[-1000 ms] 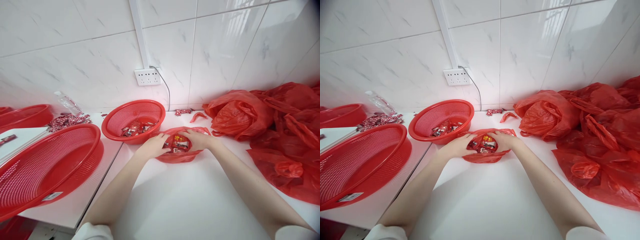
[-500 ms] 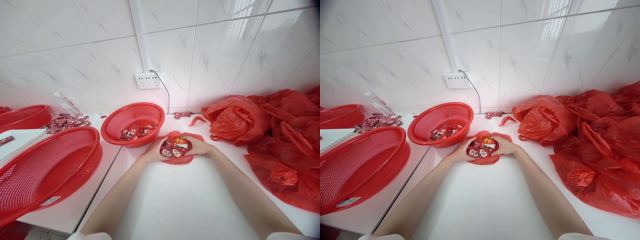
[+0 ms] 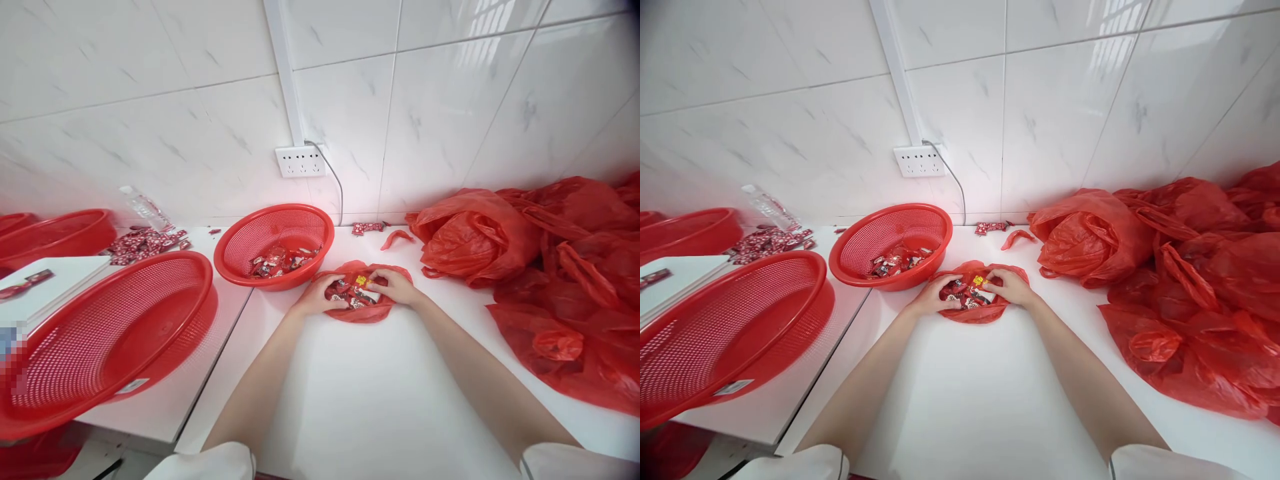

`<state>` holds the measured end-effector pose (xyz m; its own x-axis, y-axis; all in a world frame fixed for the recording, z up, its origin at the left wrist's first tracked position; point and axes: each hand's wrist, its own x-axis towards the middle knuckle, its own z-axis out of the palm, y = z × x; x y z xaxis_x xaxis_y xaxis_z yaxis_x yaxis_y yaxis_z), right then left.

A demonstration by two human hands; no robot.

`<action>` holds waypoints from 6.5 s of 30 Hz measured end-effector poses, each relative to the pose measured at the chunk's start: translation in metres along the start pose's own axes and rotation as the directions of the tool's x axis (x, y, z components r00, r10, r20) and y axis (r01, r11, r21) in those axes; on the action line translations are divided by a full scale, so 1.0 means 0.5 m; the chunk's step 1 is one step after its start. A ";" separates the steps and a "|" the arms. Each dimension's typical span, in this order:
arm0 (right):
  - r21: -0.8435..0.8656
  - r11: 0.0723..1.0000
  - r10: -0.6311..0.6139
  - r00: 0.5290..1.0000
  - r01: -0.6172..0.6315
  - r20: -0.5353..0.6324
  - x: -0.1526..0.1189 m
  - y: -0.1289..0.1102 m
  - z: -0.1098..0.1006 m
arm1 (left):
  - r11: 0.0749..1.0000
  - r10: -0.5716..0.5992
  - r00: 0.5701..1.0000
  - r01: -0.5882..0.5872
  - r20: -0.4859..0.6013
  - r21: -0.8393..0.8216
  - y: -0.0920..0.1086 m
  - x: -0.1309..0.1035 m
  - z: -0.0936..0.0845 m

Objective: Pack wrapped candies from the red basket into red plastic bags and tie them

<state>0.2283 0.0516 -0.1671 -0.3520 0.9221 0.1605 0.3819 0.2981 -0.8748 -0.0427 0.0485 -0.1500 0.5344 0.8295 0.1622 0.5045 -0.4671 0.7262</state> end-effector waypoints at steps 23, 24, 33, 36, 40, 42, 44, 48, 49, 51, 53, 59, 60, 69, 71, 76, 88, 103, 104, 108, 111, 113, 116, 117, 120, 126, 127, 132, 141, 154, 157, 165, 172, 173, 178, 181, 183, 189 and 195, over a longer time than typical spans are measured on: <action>0.702 0.709 0.225 0.924 0.061 -0.308 -0.004 -0.026 -0.019 | 0.849 -0.320 0.888 0.114 -0.330 -0.516 0.030 0.014 0.000; 0.694 0.717 0.214 0.928 0.062 -0.304 -0.007 -0.040 -0.011 | 0.845 -0.321 0.885 0.108 -0.336 -0.525 0.043 0.015 -0.001; 0.217 0.976 0.050 0.920 0.039 -0.389 -0.034 -0.113 0.100 | 0.772 -0.324 0.924 0.134 -0.203 -0.621 0.092 0.016 0.053; 0.243 0.970 0.071 0.958 -0.001 -0.279 -0.035 -0.087 0.110 | 0.780 -0.286 0.931 0.088 -0.227 -0.620 0.075 0.007 0.073; 0.262 0.965 0.044 0.981 0.008 -0.191 -0.034 -0.064 0.108 | 0.770 -0.264 0.945 0.087 -0.193 -0.632 0.059 0.005 0.084; 0.313 0.950 0.045 0.985 0.010 -0.165 -0.032 -0.063 0.106 | 0.772 -0.260 0.949 0.092 -0.180 -0.629 0.056 0.008 0.086; 0.384 0.923 0.042 0.992 0.008 -0.121 -0.029 -0.065 0.105 | 0.780 -0.256 0.950 0.093 -0.179 -0.619 0.053 0.010 0.085; 0.424 0.906 0.044 0.991 0.014 -0.128 -0.025 -0.064 0.102 | 0.778 -0.240 0.959 0.099 -0.148 -0.621 0.050 0.010 0.073; 0.409 0.912 0.043 0.988 0.021 -0.147 -0.024 -0.063 0.102 | 0.765 -0.245 0.961 0.111 -0.128 -0.635 0.049 0.010 0.070; 0.356 0.934 0.035 0.983 0.033 -0.182 -0.023 -0.059 0.103 | 0.738 -0.253 0.964 0.135 -0.086 -0.662 0.047 0.009 0.065; 0.274 0.961 0.023 0.977 0.037 -0.212 -0.024 -0.056 0.104 | 0.732 -0.243 0.968 0.136 -0.068 -0.667 0.046 0.008 0.064; 0.284 0.958 0.011 0.989 0.032 -0.148 -0.032 -0.063 0.102 | 0.704 -0.258 0.962 0.125 -0.088 -0.699 0.050 -0.002 0.070; 0.321 0.947 0.013 0.993 0.025 -0.113 -0.033 -0.065 0.100 | 0.699 -0.263 0.959 0.116 -0.103 -0.706 0.052 -0.003 0.070; 0.482 0.876 -0.025 0.997 -0.014 0.074 -0.027 -0.057 0.091 | 0.694 -0.259 0.947 0.046 -0.190 -0.718 0.053 0.005 0.074; 0.533 0.846 -0.060 0.995 0.011 0.074 -0.025 -0.056 0.091 | 0.688 -0.265 0.955 0.093 -0.131 -0.720 0.054 0.006 0.072; 0.546 0.838 -0.058 0.996 0.010 0.071 -0.030 -0.058 0.094 | 0.714 -0.330 0.944 0.237 -0.019 -0.659 0.062 0.001 0.067; 0.570 0.822 -0.054 0.992 -0.020 0.113 -0.029 -0.059 0.091 | 0.685 -0.306 0.951 0.248 0.038 -0.685 0.061 -0.002 0.069; 0.571 0.821 -0.048 0.998 0.022 0.030 -0.027 -0.057 0.091 | 0.569 -0.368 0.929 0.250 0.030 -0.784 0.054 0.002 0.069; 0.564 0.825 -0.046 0.999 0.025 0.022 -0.027 -0.055 0.090 | 0.577 -0.375 0.926 0.262 0.034 -0.774 0.054 0.002 0.069; 0.532 0.846 -0.008 1.000 0.015 -0.017 -0.026 -0.049 0.091 | 0.602 -0.393 0.918 0.295 0.046 -0.742 0.050 0.004 0.068; 0.469 0.883 0.012 0.999 0.012 -0.049 -0.026 -0.047 0.093 | 0.633 -0.327 0.941 0.289 0.091 -0.718 0.051 0.007 0.066; 0.429 0.903 -0.016 0.999 0.031 -0.038 -0.027 -0.049 0.094 | 0.635 -0.320 0.943 0.284 0.090 -0.718 0.053 0.008 0.067; 0.411 0.911 -0.035 0.999 0.026 0.016 -0.030 -0.053 0.096 | 0.626 -0.369 0.929 0.280 0.040 -0.728 0.056 0.009 0.071; 0.405 0.914 -0.025 0.999 0.010 0.030 -0.031 -0.055 0.097 | 0.630 -0.381 0.924 0.277 0.022 -0.726 0.057 0.009 0.072; 0.380 0.925 0.000 0.999 -0.019 0.050 -0.034 -0.057 0.096 | 0.646 -0.385 0.923 0.266 -0.005 -0.715 0.058 0.006 0.078; 0.433 0.901 0.012 1.000 -0.015 0.010 -0.029 -0.057 0.089 | 0.677 -0.346 0.937 0.283 0.046 -0.679 0.065 0.003 0.073; 0.446 0.895 0.024 1.000 -0.017 -0.010 -0.028 -0.057 0.088 | 0.677 -0.342 0.938 0.284 0.051 -0.679 0.066 0.003 0.070; 0.537 0.843 0.065 0.997 -0.028 -0.049 -0.028 -0.063 0.088 | 0.652 -0.351 0.936 0.262 0.022 -0.711 0.065 0.005 0.061; 0.537 0.843 0.023 1.000 -0.028 0.017 -0.027 -0.055 0.091 | 0.664 -0.338 0.940 0.267 0.038 -0.699 0.072 0.005 0.059; 0.581 0.812 0.038 0.999 -0.050 0.033 -0.027 -0.055 0.088 | 0.598 -0.282 0.951 0.277 0.126 -0.752 0.055 0.000 0.060; 0.586 0.808 0.059 0.998 -0.064 0.028 -0.026 -0.057 0.087 | 0.626 -0.295 0.950 0.272 0.102 -0.731 0.058 0.001 0.060; 0.500 0.865 0.030 0.999 -0.047 0.042 -0.029 -0.058 0.087 | 0.649 -0.280 0.957 0.245 0.073 -0.720 0.070 0.004 0.071; 0.466 0.884 0.008 0.998 -0.035 0.059 -0.029 -0.051 0.090 | 0.618 -0.313 0.948 0.252 0.061 -0.745 0.071 0.003 0.068; 0.465 0.885 0.007 0.998 -0.032 0.056 -0.028 -0.051 0.090 | 0.613 -0.310 0.949 0.247 0.059 -0.750 0.071 0.003 0.068; 0.473 0.881 -0.021 0.999 0.001 0.036 -0.027 -0.054 0.091 | 0.568 -0.327 0.941 0.265 0.082 -0.780 0.058 0.006 0.069; 0.466 0.885 -0.032 0.998 0.004 0.052 -0.028 -0.059 0.091 | 0.550 -0.309 0.943 0.281 0.121 -0.787 0.051 0.004 0.067; 0.478 0.878 -0.022 0.998 -0.006 0.053 -0.029 -0.061 0.091 | 0.566 -0.297 0.948 0.272 0.115 -0.778 0.051 0.003 0.066; 0.517 0.855 0.047 0.999 -0.045 0.008 -0.028 -0.057 0.088 | 0.614 -0.347 0.938 0.228 0.001 -0.756 0.052 0.005 0.072; 0.373 0.926 0.072 0.997 -0.052 -0.039 -0.027 -0.051 0.091 | 0.578 -0.382 0.924 0.266 0.032 -0.772 0.045 0.005 0.074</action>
<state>0.1846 0.0204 -0.1678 -0.2903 0.9500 0.1152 0.0530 0.1361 -0.9893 -0.0048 0.0287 -0.1581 0.3226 0.9348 -0.1487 -0.0898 0.1866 0.9783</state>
